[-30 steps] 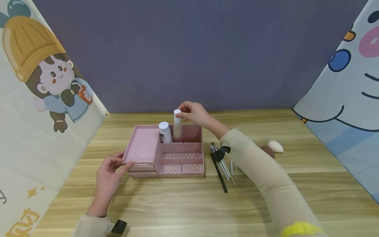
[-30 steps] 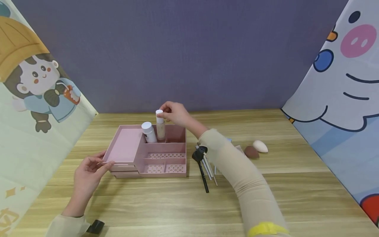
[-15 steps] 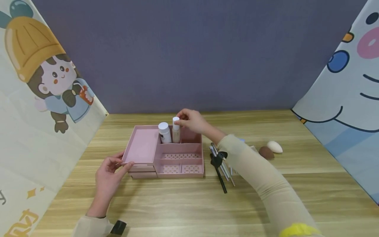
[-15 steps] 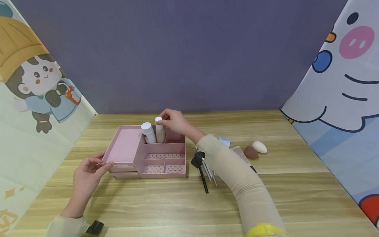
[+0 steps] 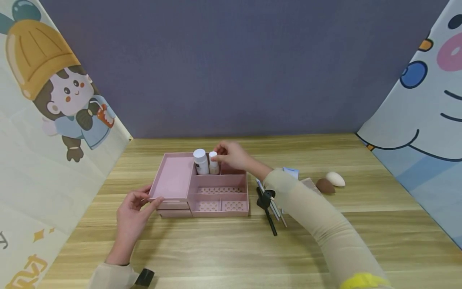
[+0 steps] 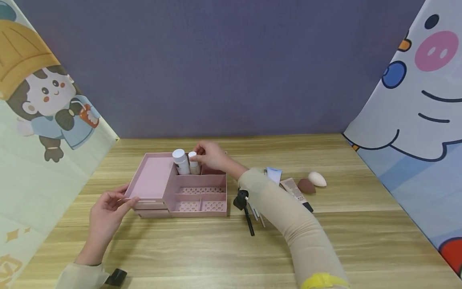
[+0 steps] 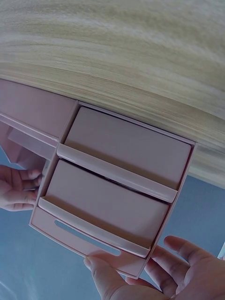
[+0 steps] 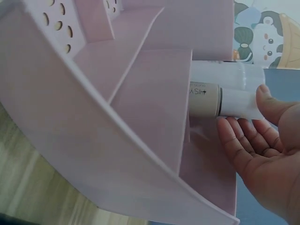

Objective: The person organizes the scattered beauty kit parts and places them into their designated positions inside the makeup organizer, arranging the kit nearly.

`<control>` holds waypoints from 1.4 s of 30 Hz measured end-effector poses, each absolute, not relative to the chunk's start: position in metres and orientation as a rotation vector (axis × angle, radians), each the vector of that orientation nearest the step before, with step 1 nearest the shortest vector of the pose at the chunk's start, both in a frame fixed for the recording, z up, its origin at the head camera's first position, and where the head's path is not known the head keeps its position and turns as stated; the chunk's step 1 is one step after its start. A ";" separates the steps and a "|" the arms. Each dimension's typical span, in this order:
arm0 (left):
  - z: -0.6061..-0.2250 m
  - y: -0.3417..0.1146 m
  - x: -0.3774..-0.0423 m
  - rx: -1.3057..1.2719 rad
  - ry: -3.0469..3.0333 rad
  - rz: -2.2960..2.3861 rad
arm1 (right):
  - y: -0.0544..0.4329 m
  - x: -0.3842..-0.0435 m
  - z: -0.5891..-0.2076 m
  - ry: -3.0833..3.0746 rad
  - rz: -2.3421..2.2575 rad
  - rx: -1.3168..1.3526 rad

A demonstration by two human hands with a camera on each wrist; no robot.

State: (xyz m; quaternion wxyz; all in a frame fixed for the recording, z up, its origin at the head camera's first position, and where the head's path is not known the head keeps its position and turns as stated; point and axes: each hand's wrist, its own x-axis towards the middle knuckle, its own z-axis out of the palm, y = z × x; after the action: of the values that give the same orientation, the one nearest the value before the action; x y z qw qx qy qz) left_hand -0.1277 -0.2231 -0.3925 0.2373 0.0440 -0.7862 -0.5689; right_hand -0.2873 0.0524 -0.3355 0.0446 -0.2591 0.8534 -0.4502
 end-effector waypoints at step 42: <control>-0.392 -0.224 -0.128 0.143 -2.189 -1.520 | 0.060 -0.288 -0.332 2.627 -1.370 -0.820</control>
State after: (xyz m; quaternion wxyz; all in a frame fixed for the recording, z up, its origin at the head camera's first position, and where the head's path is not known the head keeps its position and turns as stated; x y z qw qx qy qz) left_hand -0.1275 -0.2243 -0.3921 0.2340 0.0520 -0.7974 -0.5538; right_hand -0.2881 0.0599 -0.3325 0.0337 -0.2665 0.8541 -0.4453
